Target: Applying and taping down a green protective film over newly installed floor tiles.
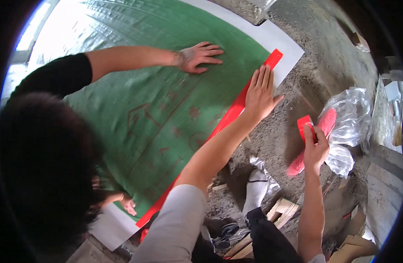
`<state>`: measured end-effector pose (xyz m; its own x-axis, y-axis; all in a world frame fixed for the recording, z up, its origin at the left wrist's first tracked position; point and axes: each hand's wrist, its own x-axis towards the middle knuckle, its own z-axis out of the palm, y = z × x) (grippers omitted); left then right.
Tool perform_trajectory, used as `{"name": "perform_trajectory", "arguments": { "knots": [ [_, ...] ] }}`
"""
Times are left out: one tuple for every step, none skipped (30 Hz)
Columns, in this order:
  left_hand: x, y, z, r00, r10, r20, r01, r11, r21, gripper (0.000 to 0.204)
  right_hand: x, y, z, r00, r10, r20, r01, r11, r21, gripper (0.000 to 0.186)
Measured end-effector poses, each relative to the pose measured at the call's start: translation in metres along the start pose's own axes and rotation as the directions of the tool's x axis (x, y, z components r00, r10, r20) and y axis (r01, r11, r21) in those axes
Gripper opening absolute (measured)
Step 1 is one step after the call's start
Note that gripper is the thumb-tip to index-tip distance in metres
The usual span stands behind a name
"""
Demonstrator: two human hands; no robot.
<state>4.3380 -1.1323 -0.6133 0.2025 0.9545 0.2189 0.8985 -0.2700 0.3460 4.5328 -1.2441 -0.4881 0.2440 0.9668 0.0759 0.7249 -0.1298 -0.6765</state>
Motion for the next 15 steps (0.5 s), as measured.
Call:
{"name": "perform_trajectory", "arguments": {
  "knots": [
    [-0.032, -0.007, -0.015, 0.999, 0.022, 0.027, -0.023, 0.999, 0.036, 0.096, -0.001, -0.01, 0.004, 0.999, -0.034, -0.007, 0.034, 0.999, 0.037, 0.027],
    [-0.064, -0.013, -0.031, 0.997, 0.04, 0.064, -0.04, 0.999, 0.001, 0.096, -0.001, -0.013, 0.007, 0.999, -0.046, 0.001, 0.046, 0.997, 0.054, 0.027],
    [-0.097, -0.014, -0.044, 0.993, 0.069, 0.099, -0.064, 0.996, -0.056, 0.096, -0.003, -0.013, 0.002, 0.998, -0.066, 0.013, 0.066, 0.998, 0.018, 0.026],
    [-0.131, -0.027, -0.059, 0.988, 0.068, 0.141, -0.06, 0.996, -0.06, 0.096, -0.005, -0.015, 0.012, 0.996, -0.086, 0.029, 0.086, 0.996, 0.012, 0.026],
    [-0.165, -0.035, -0.074, 0.98, 0.063, 0.188, -0.05, 0.996, -0.075, 0.097, -0.009, -0.022, 0.021, 0.996, -0.087, 0.038, 0.086, 0.996, 0.027, 0.026],
    [-0.192, -0.037, -0.091, 0.974, 0.04, 0.223, -0.017, 0.995, -0.101, 0.097, -0.013, -0.027, 0.023, 0.993, -0.112, 0.031, 0.112, 0.993, 0.022, 0.027],
    [-0.212, -0.041, -0.105, 0.969, 0.019, 0.247, 0.012, 0.993, -0.121, 0.097, -0.013, -0.031, 0.027, 0.989, -0.147, 0.016, 0.146, 0.989, 0.02, 0.027],
    [-0.232, -0.046, -0.114, 0.97, 0.014, 0.242, 0.015, 0.993, -0.119, 0.097, -0.013, -0.028, 0.029, 0.988, -0.141, 0.054, 0.14, 0.99, 0.021, 0.028],
    [-0.254, -0.047, -0.12, 0.958, 0.01, 0.288, 0.018, 0.996, -0.092, 0.097, -0.013, -0.03, 0.025, 0.988, -0.141, 0.057, 0.141, 0.99, 0.005, 0.028],
    [-0.278, -0.049, -0.127, 0.943, -0.002, 0.334, 0.021, 0.998, -0.053, 0.098, -0.014, -0.036, 0.026, 0.983, -0.174, 0.052, 0.174, 0.985, -0.002, 0.028],
    [-0.299, -0.046, -0.133, 0.943, -0.008, 0.333, 0.028, 0.998, -0.054, 0.098, -0.017, -0.042, 0.027, 0.977, -0.207, 0.048, 0.208, 0.978, -0.006, 0.029],
    [-0.316, -0.045, -0.143, 0.932, -0.037, 0.362, 0.053, 0.998, -0.033, 0.098, -0.017, -0.05, 0.028, 0.981, -0.184, 0.069, 0.183, 0.983, 0.022, 0.028],
    [-0.335, -0.047, -0.151, 0.919, -0.069, 0.389, 0.078, 0.997, -0.008, 0.098, -0.02, -0.053, 0.031, 0.979, -0.187, 0.077, 0.185, 0.982, 0.037, 0.028],
    [-0.355, -0.051, -0.155, 0.913, -0.091, 0.398, 0.1, 0.995, -0.003, 0.098, -0.022, -0.057, 0.034, 0.975, -0.202, 0.091, 0.199, 0.979, 0.04, 0.028],
    [-0.379, -0.054, -0.156, 0.931, -0.122, 0.344, 0.134, 0.991, -0.011, 0.097, -0.023, -0.065, 0.04, 0.967, -0.228, 0.109, 0.224, 0.973, 0.048, 0.028]
  ]
}}
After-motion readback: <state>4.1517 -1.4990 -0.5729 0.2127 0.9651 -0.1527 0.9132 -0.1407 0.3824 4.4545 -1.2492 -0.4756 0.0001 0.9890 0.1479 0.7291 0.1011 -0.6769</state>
